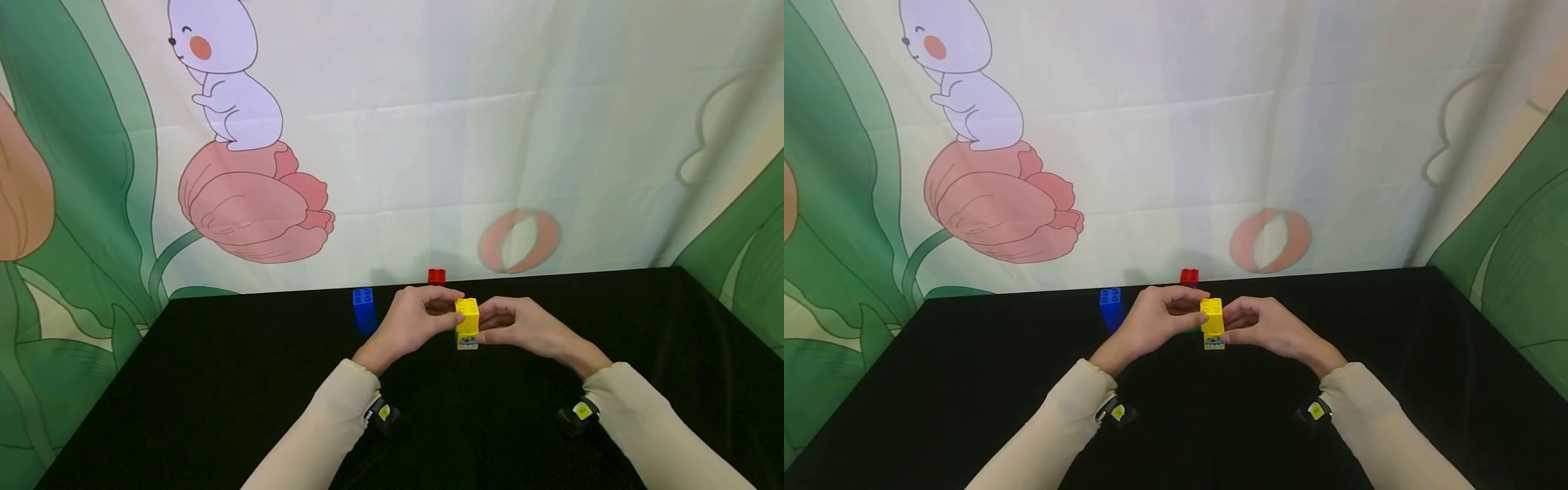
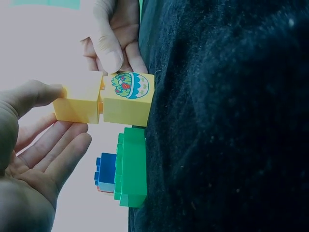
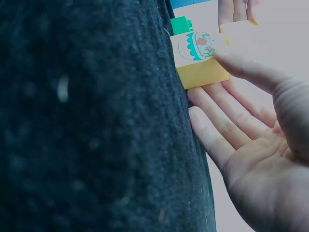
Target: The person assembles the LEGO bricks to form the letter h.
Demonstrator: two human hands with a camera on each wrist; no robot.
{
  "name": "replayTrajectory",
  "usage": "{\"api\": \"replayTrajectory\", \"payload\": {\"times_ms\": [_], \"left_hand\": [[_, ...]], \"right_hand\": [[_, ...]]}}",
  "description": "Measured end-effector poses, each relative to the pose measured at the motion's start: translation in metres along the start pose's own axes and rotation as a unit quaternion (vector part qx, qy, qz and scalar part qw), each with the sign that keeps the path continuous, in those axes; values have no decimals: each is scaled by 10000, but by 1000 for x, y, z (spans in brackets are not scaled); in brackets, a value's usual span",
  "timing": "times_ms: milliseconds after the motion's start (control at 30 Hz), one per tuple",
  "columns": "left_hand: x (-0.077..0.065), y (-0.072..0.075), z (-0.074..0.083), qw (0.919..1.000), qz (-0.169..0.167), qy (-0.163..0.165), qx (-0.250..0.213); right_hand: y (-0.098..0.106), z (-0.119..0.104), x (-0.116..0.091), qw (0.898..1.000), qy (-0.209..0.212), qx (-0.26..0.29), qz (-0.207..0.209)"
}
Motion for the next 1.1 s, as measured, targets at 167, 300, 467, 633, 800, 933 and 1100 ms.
{"api": "replayTrajectory", "payload": {"times_ms": [167,300,467,633,800,933,1100], "left_hand": [[-1,-1,0,10000,-10,-67,1],[-1,-2,0,10000,-6,-27,-17],[-2,-2,-2,10000,-1,26,-2],[-1,-4,-2,10000,4,-39,66],[0,-4,-4,9999,6,-38,94],[0,-3,-4,9999,-42,-53,84],[0,-2,-4,9999,-68,-80,57]], "right_hand": [[0,-2,-1,10000,34,-69,13],[-1,-3,-1,10000,52,-55,8],[-1,-2,-1,10000,59,-75,0],[-1,-2,-1,9999,90,-97,-5],[0,-2,-1,9999,113,-105,6],[0,-2,-1,9999,114,-99,10],[0,-1,0,9999,104,-76,1]]}}
Point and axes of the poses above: each hand's wrist, its own x-axis towards the middle knuckle, its own y-axis out of the back of the hand, z = x × y, the point moved 6 cm from there along x, towards the middle knuckle, and after that the axes turned 10 degrees about z, right-handed, at the moved point
